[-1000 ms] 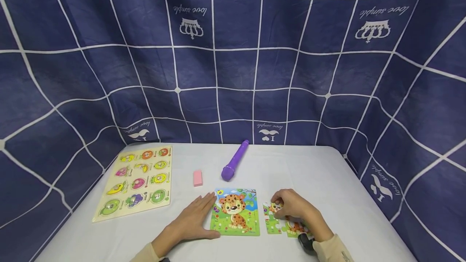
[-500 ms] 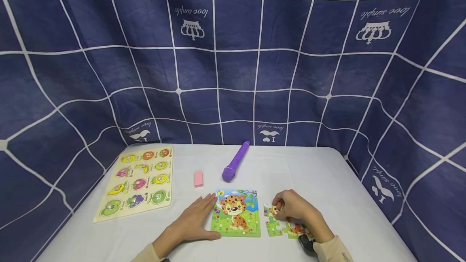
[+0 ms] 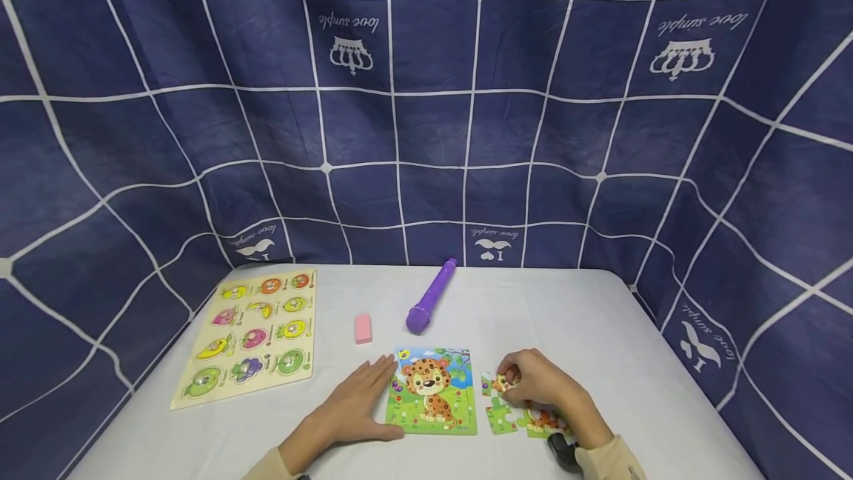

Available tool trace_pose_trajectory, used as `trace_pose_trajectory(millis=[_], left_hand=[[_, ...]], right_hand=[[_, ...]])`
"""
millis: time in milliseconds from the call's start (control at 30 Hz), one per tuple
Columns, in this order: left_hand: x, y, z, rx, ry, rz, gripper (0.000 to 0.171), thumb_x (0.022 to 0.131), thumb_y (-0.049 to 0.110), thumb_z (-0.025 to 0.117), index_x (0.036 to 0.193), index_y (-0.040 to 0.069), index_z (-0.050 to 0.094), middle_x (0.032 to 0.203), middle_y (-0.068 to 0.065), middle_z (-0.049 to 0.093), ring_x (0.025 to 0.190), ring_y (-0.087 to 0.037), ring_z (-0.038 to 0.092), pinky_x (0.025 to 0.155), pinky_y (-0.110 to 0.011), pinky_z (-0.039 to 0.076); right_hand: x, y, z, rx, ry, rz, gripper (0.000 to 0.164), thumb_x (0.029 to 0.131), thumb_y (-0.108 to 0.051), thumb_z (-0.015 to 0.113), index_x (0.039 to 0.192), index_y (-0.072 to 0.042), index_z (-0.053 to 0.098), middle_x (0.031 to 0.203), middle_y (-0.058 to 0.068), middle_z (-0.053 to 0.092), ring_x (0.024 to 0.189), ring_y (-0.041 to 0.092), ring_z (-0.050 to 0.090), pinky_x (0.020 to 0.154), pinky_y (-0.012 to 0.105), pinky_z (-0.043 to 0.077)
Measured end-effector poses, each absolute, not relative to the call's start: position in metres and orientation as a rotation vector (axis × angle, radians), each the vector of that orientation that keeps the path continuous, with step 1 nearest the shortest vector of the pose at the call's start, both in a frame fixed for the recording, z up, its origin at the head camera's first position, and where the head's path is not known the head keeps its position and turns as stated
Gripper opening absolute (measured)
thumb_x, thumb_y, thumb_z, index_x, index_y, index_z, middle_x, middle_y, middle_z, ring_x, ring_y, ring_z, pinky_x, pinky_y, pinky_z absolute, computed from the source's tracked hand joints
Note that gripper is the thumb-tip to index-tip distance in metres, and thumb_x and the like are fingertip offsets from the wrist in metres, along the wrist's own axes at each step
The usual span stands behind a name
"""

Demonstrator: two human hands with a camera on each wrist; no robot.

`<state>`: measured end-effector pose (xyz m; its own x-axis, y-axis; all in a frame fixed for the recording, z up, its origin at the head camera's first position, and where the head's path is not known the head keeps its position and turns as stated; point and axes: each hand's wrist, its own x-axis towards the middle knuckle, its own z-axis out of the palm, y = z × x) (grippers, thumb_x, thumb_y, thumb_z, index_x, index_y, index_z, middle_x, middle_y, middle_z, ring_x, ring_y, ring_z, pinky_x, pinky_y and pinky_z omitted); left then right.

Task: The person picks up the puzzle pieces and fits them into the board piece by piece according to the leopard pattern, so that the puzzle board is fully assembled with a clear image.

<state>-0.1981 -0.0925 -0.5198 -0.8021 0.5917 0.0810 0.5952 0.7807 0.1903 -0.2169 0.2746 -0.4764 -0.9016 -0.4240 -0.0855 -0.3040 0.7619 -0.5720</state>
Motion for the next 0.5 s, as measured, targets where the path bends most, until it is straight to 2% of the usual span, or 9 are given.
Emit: trace_pose_trajectory(millis=[500], left_hand=[[-0.1975, -0.0922, -0.5174, -0.979, -2.965, -0.325, 0.117, 0.072, 0.087, 0.049, 0.153, 0.005, 0.028, 0.160, -0.012, 0.028, 0.148, -0.026, 0.029, 0.122, -0.045, 0.027]], right_hand=[[-0.2219, 0.2735, -0.4798, -0.567, 2.796, -0.831, 0.029, 0.068, -0.017, 0.082, 0.094, -0.011, 0.069, 0.076, -0.008, 0.058, 0.068, 0.004, 0.050, 0.058, 0.020, 0.044]])
